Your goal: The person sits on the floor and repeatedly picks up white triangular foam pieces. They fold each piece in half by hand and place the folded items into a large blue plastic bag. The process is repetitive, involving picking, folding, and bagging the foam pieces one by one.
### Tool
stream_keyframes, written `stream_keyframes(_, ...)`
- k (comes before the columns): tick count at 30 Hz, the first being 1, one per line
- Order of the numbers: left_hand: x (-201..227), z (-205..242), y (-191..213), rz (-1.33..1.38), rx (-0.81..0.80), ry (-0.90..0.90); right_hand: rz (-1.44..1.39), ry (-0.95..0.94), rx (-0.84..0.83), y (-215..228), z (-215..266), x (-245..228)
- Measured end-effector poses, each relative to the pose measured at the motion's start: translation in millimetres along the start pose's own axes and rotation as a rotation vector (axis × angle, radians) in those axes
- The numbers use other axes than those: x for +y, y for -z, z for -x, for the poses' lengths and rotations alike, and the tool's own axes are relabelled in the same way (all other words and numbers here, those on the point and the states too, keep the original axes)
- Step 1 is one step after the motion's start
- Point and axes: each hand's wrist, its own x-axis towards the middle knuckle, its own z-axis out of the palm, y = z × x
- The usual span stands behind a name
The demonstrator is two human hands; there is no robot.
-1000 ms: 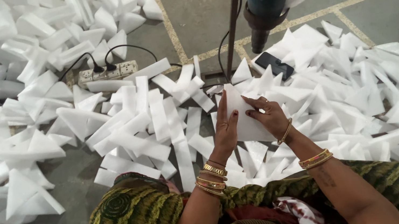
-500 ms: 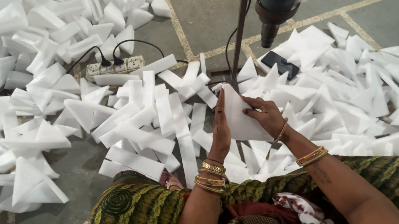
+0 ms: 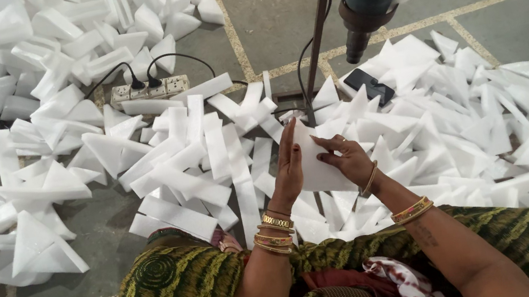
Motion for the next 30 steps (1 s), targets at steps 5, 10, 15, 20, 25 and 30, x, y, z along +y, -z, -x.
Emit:
stream_keyframes(5,5.2,-0.6,4.4,0.090,0.004,0.026,0.250,0.198,0.012,-7.6,2.7,-14.9)
stream_keyframes(10,8.4,-3.6,4.3,0.240,0.091,0.063,0.676,0.545,0.049,-12.0,6.9,-36.6)
stream_keyframes(15,-4.6,-2.8,6.8,0.417,0.100,0.142,0.865,0.613,0.116,-19.9,17.5,-50.3)
stream_keyframes(20,-26.5,-3.4,11.5,0.409,0.140,0.185,0.936,0.626,0.117,-19.8,20.6,-50.4)
stream_keyframes(25,-17.2,-10.6,17.1,0.350,0.145,0.451,0.996,0.675,0.101,-17.4,18.8,-39.4)
stream_keyframes(30,-23.1,-7.0,35.8,-0.268,0.071,0.559,1.041,0.712,0.017,-12.5,10.8,-48.0)
